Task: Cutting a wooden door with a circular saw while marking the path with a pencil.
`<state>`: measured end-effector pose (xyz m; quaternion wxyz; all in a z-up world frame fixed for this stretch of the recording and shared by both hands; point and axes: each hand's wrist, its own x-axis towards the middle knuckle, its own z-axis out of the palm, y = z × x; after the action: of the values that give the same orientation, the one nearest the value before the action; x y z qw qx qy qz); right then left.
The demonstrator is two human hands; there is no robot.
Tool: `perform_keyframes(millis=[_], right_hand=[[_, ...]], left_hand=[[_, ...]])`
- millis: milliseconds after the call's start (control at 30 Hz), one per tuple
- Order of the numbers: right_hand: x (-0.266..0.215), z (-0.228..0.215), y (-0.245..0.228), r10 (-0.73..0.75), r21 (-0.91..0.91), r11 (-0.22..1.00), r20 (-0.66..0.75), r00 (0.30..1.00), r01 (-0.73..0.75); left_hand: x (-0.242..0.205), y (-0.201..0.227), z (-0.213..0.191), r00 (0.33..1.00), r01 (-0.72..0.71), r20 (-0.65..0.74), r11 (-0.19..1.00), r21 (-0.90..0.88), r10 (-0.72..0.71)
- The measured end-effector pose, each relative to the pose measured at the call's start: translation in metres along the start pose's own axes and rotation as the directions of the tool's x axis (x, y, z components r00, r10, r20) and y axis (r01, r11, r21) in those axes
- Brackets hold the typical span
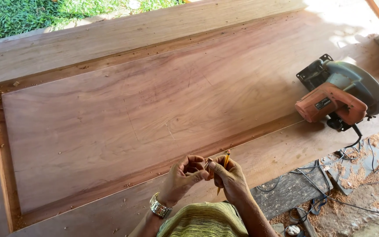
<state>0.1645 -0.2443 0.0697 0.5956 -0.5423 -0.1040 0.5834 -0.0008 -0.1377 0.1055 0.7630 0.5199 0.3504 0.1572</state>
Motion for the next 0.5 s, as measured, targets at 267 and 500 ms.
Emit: perform_keyframes(millis=[267, 500], right_hand=[[0.002, 0.005, -0.011, 0.000, -0.056, 0.998, 0.019, 1.000, 0.001], [0.004, 0.004, -0.006, 0.014, -0.001, 1.000, 0.028, 1.000, -0.014]], left_hand=[[0.006, -0.030, -0.008, 0.995, -0.062, -0.076, 0.998, -0.020, 0.060], [0.007, -0.044, -0.013, 0.988, 0.090, -0.097, 0.963, -0.253, -0.118]])
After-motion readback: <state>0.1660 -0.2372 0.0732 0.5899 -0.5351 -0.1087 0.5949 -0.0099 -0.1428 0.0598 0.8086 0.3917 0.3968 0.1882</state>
